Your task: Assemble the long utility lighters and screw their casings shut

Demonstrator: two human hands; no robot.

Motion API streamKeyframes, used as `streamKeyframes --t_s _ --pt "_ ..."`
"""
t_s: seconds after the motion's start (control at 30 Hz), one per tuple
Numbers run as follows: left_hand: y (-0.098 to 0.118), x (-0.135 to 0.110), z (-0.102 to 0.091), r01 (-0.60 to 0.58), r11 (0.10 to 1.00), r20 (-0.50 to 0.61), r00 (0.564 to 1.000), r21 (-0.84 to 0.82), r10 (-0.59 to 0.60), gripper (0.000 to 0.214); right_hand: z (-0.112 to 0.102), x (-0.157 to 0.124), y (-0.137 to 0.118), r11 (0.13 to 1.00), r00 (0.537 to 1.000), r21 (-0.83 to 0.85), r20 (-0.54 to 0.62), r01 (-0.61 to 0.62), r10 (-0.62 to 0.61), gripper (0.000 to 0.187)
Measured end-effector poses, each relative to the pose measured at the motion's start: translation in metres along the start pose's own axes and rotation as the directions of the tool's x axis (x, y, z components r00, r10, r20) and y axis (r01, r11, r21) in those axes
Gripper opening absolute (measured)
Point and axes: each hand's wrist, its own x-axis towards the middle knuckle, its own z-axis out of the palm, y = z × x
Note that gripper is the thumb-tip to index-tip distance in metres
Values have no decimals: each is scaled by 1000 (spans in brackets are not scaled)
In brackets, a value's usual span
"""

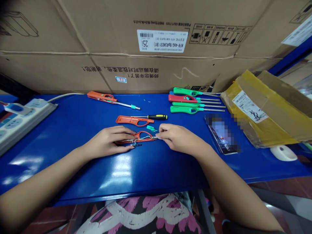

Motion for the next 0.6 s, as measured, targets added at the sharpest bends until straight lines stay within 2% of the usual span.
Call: streamKeyframes --t_s 0.2,0.6 --pt "3 1 -2 11 1000 2 1000 -20 -11 23 -1 1 -3 971 999 -234 27 40 -34 34" --pt "3 1 1 17 1000 3 1000 -5 -17 26 -5 1 -7 936 998 -345 24 66 -62 34"
